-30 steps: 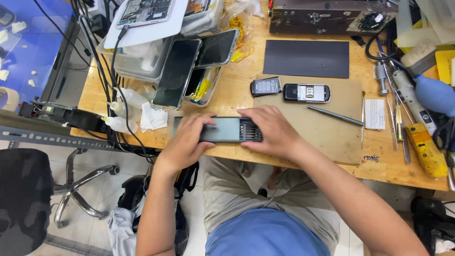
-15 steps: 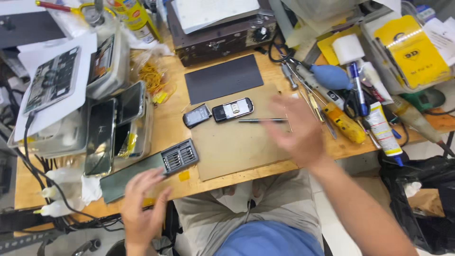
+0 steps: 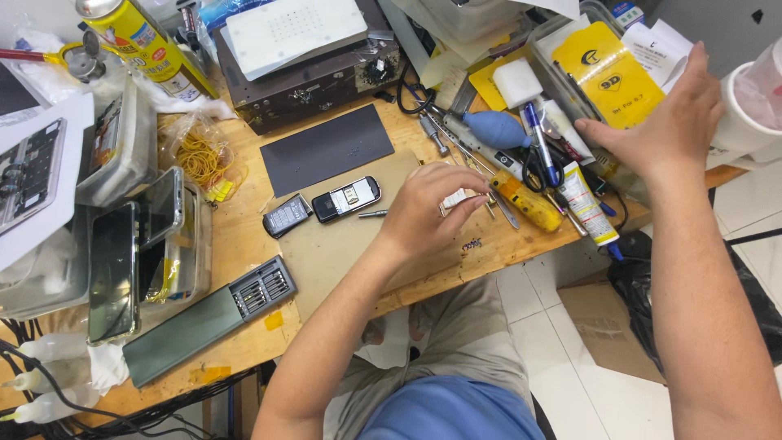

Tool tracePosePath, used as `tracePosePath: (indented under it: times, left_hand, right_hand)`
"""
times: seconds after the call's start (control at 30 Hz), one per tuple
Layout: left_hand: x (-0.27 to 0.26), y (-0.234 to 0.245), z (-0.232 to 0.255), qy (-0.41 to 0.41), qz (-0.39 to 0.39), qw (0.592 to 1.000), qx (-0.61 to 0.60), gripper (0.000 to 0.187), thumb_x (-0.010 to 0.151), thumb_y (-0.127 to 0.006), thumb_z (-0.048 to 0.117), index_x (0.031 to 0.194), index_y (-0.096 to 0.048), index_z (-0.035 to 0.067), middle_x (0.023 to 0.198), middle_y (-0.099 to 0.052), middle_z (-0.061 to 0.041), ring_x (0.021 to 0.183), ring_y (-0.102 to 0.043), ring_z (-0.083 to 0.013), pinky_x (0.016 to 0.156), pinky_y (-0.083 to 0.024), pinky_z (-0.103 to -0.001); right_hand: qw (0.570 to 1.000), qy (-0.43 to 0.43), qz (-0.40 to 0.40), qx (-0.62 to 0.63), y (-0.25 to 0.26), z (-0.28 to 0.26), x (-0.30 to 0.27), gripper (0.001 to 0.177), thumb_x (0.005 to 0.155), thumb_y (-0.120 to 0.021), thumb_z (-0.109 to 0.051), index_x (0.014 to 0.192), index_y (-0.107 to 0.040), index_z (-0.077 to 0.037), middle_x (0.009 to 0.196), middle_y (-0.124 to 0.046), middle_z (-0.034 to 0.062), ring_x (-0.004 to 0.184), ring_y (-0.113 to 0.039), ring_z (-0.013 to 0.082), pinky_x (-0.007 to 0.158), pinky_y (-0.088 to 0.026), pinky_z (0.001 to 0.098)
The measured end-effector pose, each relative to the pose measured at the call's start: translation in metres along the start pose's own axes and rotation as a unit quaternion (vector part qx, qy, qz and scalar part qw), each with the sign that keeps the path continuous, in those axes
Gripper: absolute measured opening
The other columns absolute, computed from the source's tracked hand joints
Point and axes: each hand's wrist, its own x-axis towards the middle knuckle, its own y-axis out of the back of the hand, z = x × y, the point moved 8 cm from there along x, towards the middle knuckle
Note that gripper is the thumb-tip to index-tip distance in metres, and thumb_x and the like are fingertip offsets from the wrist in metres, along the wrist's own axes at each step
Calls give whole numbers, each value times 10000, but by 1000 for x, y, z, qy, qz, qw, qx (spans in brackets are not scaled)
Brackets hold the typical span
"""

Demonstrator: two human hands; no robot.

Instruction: The person handles a disassembled mobile phone and a screwdriver set on a cluttered workbench. They open a yellow package, remove a receipt, and place the phone into a plastic container before selecting a screwdriver bit.

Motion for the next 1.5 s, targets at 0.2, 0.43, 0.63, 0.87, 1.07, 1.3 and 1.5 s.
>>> tracePosePath:
  times: [0.2,0.43,0.63,0.87,1.07,1.3,1.5]
  left_hand:
    - [1,-19,7,20,-53,998,0,99,1036,-713,238,1114,-732,180,1159,-790,34,1167,-726,-217,1067,-460,-426]
    - [-28,-20,-7,45,-41,998,-6,91,1029,-724,209,1115,-739,187,1157,-781,37,1131,-726,-205,1025,-478,-407]
    - [-37,-16,-13,48,-43,998,-3,130,1019,-738,235,1136,-729,177,1192,-781,9,1128,-725,-218,998,-482,-411]
    - [-36,3,-6,53,-39,998,11,110,1016,-730,207,1113,-724,156,1183,-783,-30,1131,-734,-242,1006,-491,-427]
    - [-46,52,-14,66,49,997,7,189,997,-712,0,1180,-713,47,1199,-769,-103,1158,-728,-271,1055,-575,-399]
    - [-97,135,-2,171,175,968,63,154,1050,-682,115,1202,-691,99,1174,-777,-34,898,-684,-147,851,-566,-275]
    - [-146,154,2,260,193,946,23,252,1061,-648,201,1287,-598,101,1213,-759,-71,856,-678,-121,776,-558,-255]
  right_hand:
    - [995,-27,-61,74,-10,3,9,1174,793,-994,-453,1605,-284,8,1505,-484,314,1328,-425,501,1072,-328,593]
    - [990,43,12,131,-16,6,-2,1037,885,-981,-369,1598,-331,12,1537,-466,284,1351,-428,467,1072,-345,608]
    - [977,104,127,135,-4,-4,-9,945,882,-983,-268,1556,-380,5,1477,-549,267,1263,-531,455,1037,-381,586]
    - [973,135,161,95,36,-11,11,938,906,-1101,-106,1519,-403,23,1417,-520,293,1240,-533,437,991,-499,538]
    - [941,146,41,304,5,41,1,542,1125,-793,148,1516,-431,246,1460,-553,455,1380,-556,536,1086,-484,584]
    - [945,181,-76,261,42,-50,-95,704,1037,-668,20,1654,-364,170,1679,-395,418,1589,-340,512,1289,-281,620]
    - [855,148,-169,467,-12,-149,-141,1033,604,-890,-47,1480,-346,15,1460,-457,214,1338,-495,309,1073,-477,381]
